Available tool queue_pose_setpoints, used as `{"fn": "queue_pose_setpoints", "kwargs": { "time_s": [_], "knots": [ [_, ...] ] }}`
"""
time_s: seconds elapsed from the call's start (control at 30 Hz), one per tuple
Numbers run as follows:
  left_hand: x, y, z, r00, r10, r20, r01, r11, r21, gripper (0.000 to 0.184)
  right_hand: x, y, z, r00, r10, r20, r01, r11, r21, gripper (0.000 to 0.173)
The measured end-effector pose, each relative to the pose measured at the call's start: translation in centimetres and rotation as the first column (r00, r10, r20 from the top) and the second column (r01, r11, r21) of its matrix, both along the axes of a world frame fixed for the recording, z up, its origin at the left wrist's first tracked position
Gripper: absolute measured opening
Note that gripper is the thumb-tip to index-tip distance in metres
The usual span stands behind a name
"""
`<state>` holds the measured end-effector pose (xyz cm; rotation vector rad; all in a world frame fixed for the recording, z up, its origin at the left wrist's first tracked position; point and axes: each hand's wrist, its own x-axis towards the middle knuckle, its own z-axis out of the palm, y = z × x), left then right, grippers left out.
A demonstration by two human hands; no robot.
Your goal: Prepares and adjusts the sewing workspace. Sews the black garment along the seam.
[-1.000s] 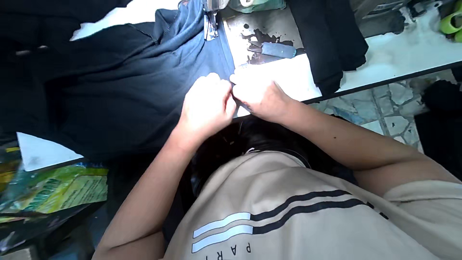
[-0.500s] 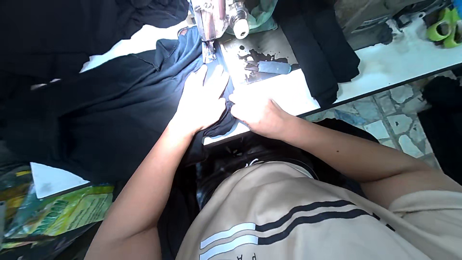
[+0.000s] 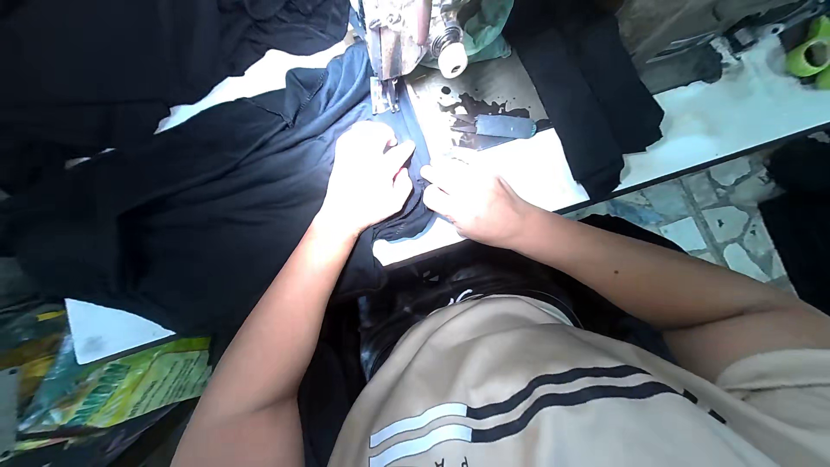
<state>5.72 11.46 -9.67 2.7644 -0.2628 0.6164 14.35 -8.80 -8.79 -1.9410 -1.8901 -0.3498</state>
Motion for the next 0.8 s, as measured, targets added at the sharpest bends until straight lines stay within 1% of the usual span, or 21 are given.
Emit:
{"fn": "queue_pose_setpoints", "kwargs": {
  "time_s": [0.17, 0.37, 0.43, 0.47, 0.53, 0.57, 0.6, 0.63, 0.7, 0.8],
  "knots": [
    [0.9, 0.7, 0.3, 1.0, 0.023, -0.019, -0.023, 1.0, 0.006, 0.042, 0.8, 0.8, 0.3, 1.0, -0.025, -0.015, 0.024, 0.997, -0.075, 0.018],
    [2.3, 1.6, 0.3, 0.998, 0.063, -0.031, -0.062, 0.998, 0.034, 0.044, 2.2, 2.2, 1.2, 0.998, -0.056, -0.031, 0.048, 0.975, -0.216, 0.013],
    [2.2, 1.3, 0.7, 0.994, 0.087, -0.061, -0.085, 0.996, 0.034, 0.043, 2.7, 2.6, 1.0, 0.999, -0.053, -0.011, 0.049, 0.976, -0.21, 0.013],
    [1.9, 0.7, 1.2, 0.99, 0.104, -0.097, -0.103, 0.995, 0.016, 0.041, 2.7, 2.6, 1.0, 0.998, -0.055, -0.016, 0.051, 0.977, -0.205, 0.015],
    [0.5, -1.4, 2.1, 0.977, 0.134, -0.168, -0.144, 0.988, -0.049, 0.037, 2.9, 2.6, 0.9, 0.998, -0.059, -0.037, 0.05, 0.98, -0.191, 0.019],
    [-0.3, -2.5, 2.2, 0.974, 0.142, -0.179, -0.155, 0.986, -0.06, 0.038, 3.0, 2.6, 0.8, 0.997, -0.055, -0.05, 0.045, 0.983, -0.176, 0.022],
    [-1.2, -3.4, 1.9, 0.973, 0.142, -0.184, -0.156, 0.985, -0.067, 0.039, 3.1, 2.5, 0.6, 0.997, -0.046, -0.058, 0.037, 0.988, -0.152, 0.027],
    [-1.8, -4.0, 1.5, 0.97, 0.144, -0.197, -0.16, 0.985, -0.07, 0.042, 3.2, 2.4, 0.4, 0.998, -0.035, -0.057, 0.027, 0.992, -0.127, 0.027],
    [-2.4, -4.4, 0.9, 0.964, 0.157, -0.213, -0.172, 0.984, -0.053, 0.047, 3.3, 2.3, 0.4, 0.999, -0.03, -0.039, 0.025, 0.992, -0.126, 0.026],
    [-2.3, -4.2, 0.8, 0.965, 0.168, -0.199, -0.177, 0.984, -0.03, 0.048, 3.5, 2.4, 0.4, 0.999, -0.025, -0.02, 0.022, 0.991, -0.135, 0.028]
  ]
}}
